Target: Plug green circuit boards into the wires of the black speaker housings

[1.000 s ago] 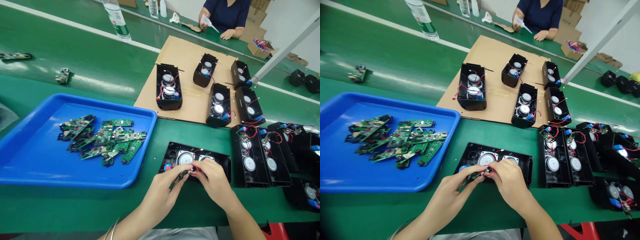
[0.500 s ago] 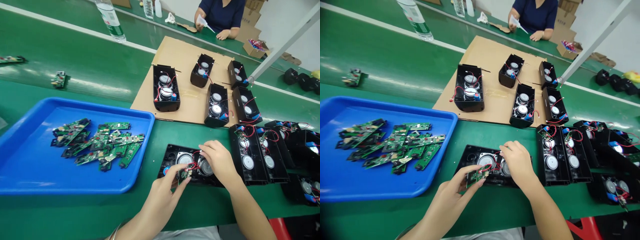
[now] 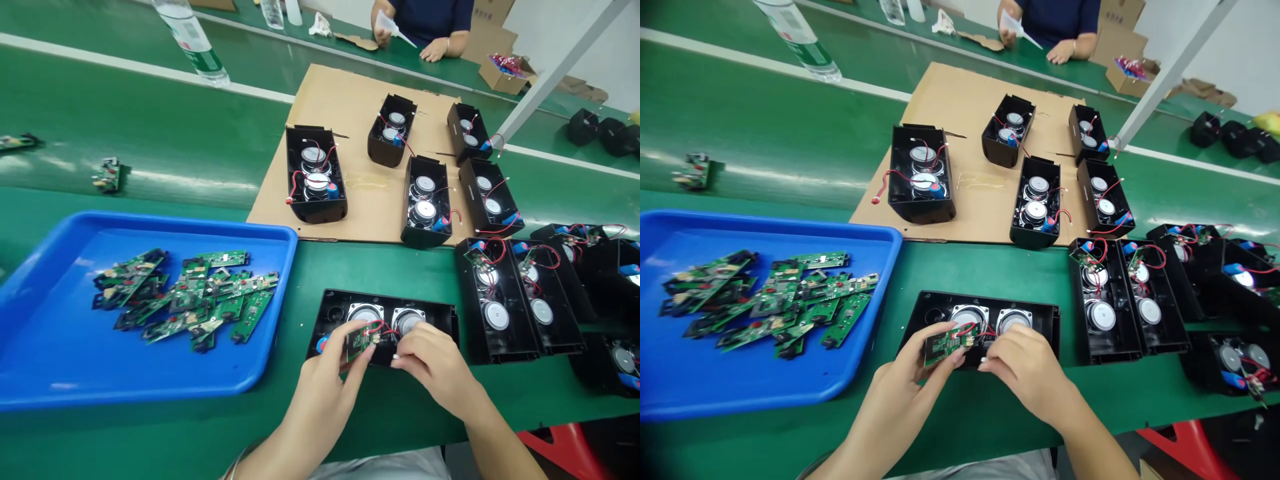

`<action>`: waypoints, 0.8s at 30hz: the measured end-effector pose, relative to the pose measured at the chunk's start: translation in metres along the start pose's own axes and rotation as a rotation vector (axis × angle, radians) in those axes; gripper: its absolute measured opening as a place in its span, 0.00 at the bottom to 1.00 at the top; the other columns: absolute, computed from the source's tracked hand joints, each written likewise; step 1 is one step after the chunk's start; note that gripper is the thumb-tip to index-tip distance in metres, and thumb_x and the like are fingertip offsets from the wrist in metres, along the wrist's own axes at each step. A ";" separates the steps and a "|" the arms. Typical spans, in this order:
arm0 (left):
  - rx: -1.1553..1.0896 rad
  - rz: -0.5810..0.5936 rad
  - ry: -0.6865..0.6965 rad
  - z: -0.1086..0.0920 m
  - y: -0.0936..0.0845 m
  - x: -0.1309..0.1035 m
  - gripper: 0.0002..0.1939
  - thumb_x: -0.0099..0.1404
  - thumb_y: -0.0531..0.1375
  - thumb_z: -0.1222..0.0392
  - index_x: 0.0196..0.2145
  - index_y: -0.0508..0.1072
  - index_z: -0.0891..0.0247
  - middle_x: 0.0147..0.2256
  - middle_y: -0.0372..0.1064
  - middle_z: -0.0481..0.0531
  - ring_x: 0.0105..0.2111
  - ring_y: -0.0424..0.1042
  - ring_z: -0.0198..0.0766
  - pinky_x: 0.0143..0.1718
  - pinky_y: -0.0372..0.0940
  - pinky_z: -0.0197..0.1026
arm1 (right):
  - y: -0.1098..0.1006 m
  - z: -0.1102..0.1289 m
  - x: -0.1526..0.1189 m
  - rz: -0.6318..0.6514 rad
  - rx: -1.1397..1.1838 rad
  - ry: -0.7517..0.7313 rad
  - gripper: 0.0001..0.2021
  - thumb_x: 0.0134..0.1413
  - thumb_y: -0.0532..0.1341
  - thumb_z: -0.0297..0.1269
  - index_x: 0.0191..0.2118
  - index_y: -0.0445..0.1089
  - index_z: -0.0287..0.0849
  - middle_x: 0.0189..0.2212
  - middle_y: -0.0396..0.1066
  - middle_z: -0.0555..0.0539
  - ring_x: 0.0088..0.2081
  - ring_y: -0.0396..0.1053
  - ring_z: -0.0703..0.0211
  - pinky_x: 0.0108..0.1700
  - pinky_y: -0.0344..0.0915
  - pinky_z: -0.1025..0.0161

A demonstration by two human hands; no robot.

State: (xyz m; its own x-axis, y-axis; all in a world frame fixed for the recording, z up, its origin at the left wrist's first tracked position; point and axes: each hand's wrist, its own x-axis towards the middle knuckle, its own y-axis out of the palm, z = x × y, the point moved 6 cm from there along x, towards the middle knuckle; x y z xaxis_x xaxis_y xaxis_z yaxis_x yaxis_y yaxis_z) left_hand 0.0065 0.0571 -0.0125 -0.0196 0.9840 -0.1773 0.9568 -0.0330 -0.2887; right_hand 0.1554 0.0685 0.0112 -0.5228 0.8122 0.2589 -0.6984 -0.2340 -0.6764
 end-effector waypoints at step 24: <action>0.193 0.097 0.151 -0.008 0.005 0.003 0.11 0.64 0.52 0.61 0.44 0.68 0.58 0.35 0.79 0.50 0.33 0.78 0.41 0.31 0.73 0.38 | 0.014 0.011 0.008 -0.023 -0.455 -0.098 0.17 0.64 0.47 0.27 0.27 0.68 0.40 0.23 0.64 0.48 0.26 0.58 0.60 0.27 0.54 0.63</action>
State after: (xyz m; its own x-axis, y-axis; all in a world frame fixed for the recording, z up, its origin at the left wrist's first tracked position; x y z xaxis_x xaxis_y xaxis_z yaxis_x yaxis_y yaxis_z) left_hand 0.0138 0.0617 -0.0069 0.1271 0.9891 -0.0746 0.8789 -0.1471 -0.4538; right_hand 0.1358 0.0661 0.0119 -0.5691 0.7547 0.3264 -0.4364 0.0592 -0.8978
